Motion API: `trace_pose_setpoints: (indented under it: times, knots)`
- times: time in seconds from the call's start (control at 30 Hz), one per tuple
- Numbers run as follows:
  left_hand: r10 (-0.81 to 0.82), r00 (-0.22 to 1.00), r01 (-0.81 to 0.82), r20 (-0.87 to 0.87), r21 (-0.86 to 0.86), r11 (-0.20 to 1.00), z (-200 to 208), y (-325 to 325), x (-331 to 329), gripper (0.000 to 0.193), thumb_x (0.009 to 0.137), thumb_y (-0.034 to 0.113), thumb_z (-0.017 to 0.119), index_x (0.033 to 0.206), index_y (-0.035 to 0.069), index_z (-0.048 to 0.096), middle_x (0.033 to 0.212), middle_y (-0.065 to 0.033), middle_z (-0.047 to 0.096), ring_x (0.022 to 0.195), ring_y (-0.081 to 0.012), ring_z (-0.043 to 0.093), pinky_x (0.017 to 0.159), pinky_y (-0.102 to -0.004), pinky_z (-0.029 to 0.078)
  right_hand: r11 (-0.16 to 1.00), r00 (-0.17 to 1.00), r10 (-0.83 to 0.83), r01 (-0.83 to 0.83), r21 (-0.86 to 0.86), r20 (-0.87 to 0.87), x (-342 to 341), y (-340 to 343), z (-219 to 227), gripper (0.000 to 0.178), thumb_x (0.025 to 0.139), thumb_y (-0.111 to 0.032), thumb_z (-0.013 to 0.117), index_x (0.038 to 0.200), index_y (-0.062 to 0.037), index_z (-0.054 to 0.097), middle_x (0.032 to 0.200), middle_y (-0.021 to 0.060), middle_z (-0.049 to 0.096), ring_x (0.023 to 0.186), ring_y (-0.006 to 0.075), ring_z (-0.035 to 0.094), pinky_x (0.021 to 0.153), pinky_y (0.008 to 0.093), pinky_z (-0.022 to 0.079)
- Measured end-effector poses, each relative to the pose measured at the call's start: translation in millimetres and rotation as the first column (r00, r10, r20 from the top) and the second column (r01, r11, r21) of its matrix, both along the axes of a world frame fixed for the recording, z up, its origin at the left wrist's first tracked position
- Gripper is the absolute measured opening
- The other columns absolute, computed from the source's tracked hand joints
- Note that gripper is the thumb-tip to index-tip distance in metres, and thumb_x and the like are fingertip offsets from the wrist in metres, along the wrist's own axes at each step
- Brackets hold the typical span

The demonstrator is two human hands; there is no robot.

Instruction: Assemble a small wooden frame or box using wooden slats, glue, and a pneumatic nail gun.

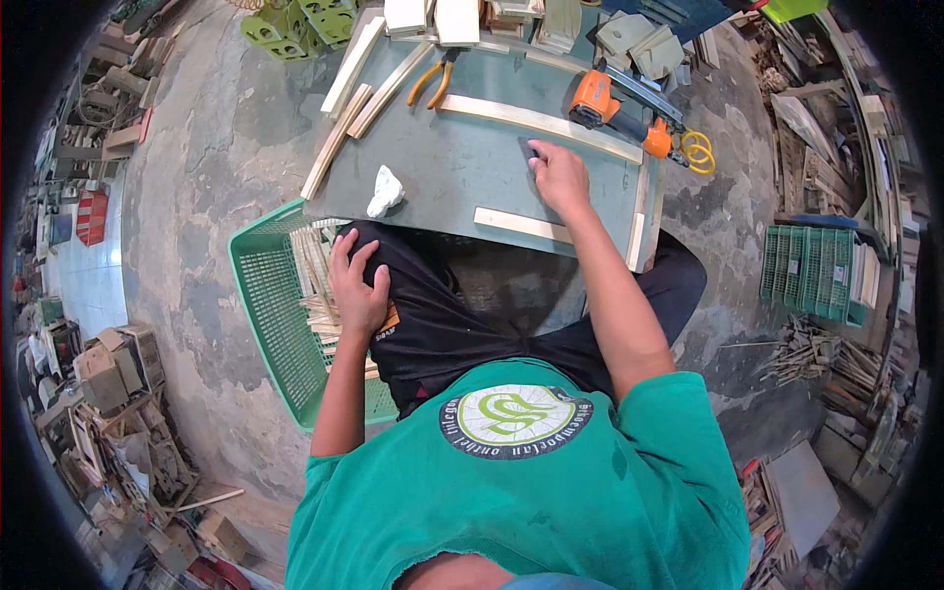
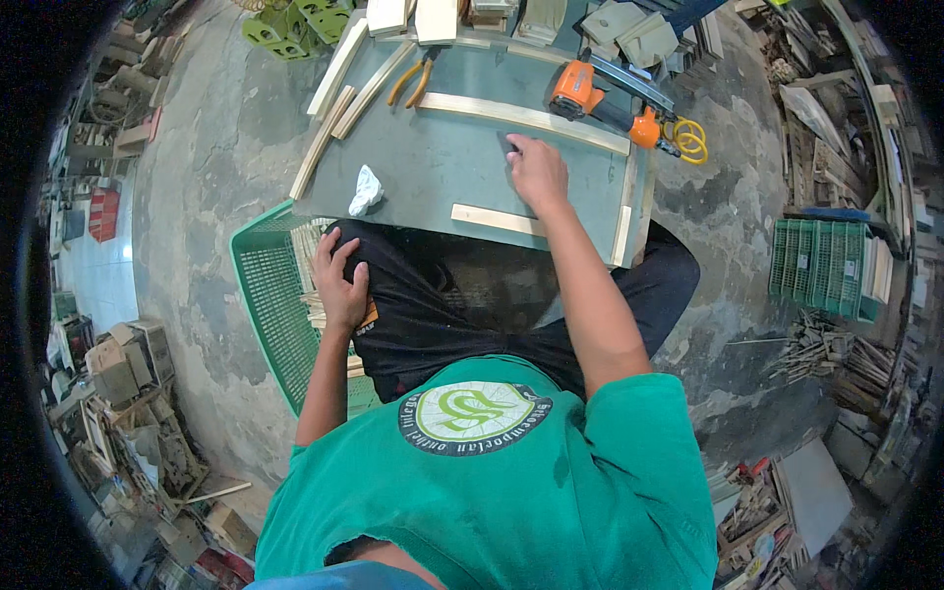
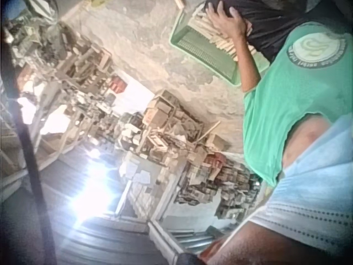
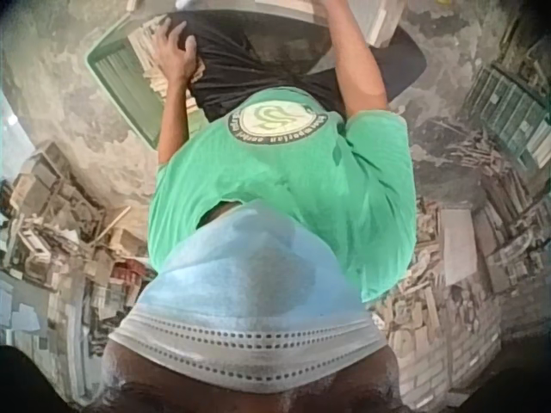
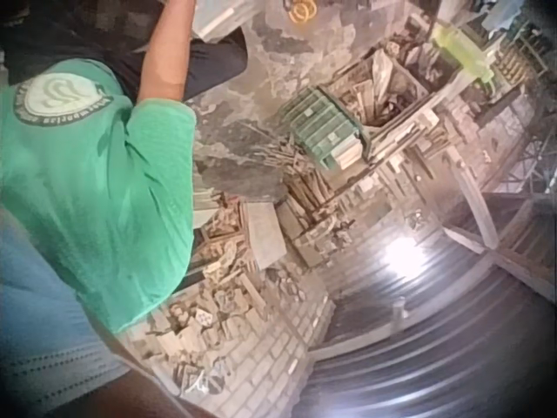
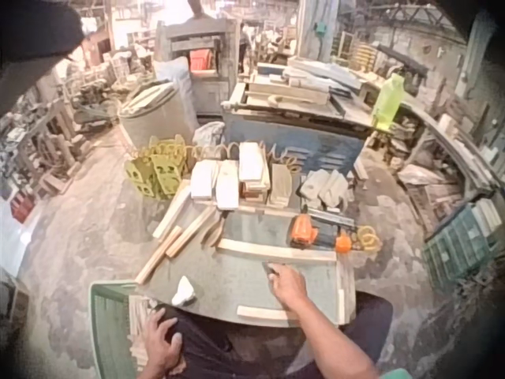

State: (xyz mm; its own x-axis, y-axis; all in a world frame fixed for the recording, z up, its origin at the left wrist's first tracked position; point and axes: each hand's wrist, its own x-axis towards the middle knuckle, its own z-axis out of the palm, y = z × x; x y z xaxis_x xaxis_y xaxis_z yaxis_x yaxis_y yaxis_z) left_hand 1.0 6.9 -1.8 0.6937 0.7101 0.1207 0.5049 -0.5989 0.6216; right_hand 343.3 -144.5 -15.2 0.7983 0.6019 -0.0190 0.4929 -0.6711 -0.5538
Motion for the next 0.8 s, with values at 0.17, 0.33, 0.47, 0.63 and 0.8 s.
trace_pose_setpoints:
  times: [0.17, 0.33, 0.47, 0.63, 0.8]
  knots:
    - [0.021, 1.0, -0.021, 0.002, 0.013, 1.0, -2.1, 1.9, -4.0, 0.039, 0.081, 0.018, 0.068, 0.119, 0.011, 0.067, 0.146, -0.0134, 0.048, 0.141, -0.038, 0.037, 0.115, -0.0508, 0.028, 0.982, 0.953, 0.073, -0.017, 0.19, -0.293, 0.2, 6.8, 9.1, 0.029, 0.088, -0.014, 0.066, 0.117, -0.0083, 0.07, 0.096, 0.0163, 0.072, 0.09, 0.0339, 0.068, 0.083, 0.0414, 0.053]
    - [0.014, 0.999, -0.014, -0.03, 0.007, 1.0, -3.5, 4.0, -3.4, 0.039, 0.081, 0.022, 0.067, 0.119, 0.013, 0.067, 0.147, -0.0116, 0.048, 0.142, -0.0356, 0.036, 0.115, -0.0503, 0.027, 0.955, 0.984, 0.176, -0.173, 0.24, 0.011, 45.8, 51.6, 15.3, 0.024, 0.091, -0.018, 0.062, 0.111, -0.009, 0.072, 0.105, 0.0182, 0.071, 0.1, 0.0349, 0.067, 0.087, 0.0426, 0.052]
    - [0.028, 0.999, -0.028, -0.047, -0.003, 1.0, 4.4, 2.2, -0.3, 0.04, 0.081, 0.023, 0.068, 0.12, 0.014, 0.067, 0.149, -0.011, 0.045, 0.144, -0.0346, 0.033, 0.116, -0.0495, 0.025, 0.975, 0.97, 0.201, -0.183, 0.129, -0.137, 84.6, 96.8, 28.5, 0.023, 0.093, -0.019, 0.06, 0.11, -0.0085, 0.072, 0.105, 0.0189, 0.071, 0.101, 0.0353, 0.067, 0.087, 0.0422, 0.052]
    - [0.183, 0.961, -0.167, 0.207, -0.095, 0.981, 18.7, 6.6, 28.6, 0.024, 0.084, 0.01, 0.067, 0.106, 0.002, 0.067, 0.094, -0.0088, 0.071, 0.093, -0.0276, 0.068, 0.096, -0.0404, 0.047, 0.905, 0.837, 0.397, -0.29, 0.31, -0.376, 47.4, 96.4, 49.1, 0.023, 0.094, -0.016, 0.062, 0.111, -0.0027, 0.07, 0.093, 0.0129, 0.073, 0.086, 0.0227, 0.068, 0.079, 0.0347, 0.052]
    - [0.36, 0.785, 0.072, 0.504, -0.651, 0.755, 56.9, 9.9, 128.0, 0.034, 0.092, 0.019, 0.07, 0.118, -0.001, 0.061, 0.091, -0.0076, 0.071, 0.078, -0.0108, 0.064, 0.073, -0.0266, 0.053, 0.857, 0.75, 0.499, -0.355, 0.373, -0.433, -27.6, 61.5, 92.9, 0.02, 0.094, -0.011, 0.062, 0.109, -0.0014, 0.07, 0.087, 0.0109, 0.069, 0.082, 0.0229, 0.065, 0.077, 0.0344, 0.051]
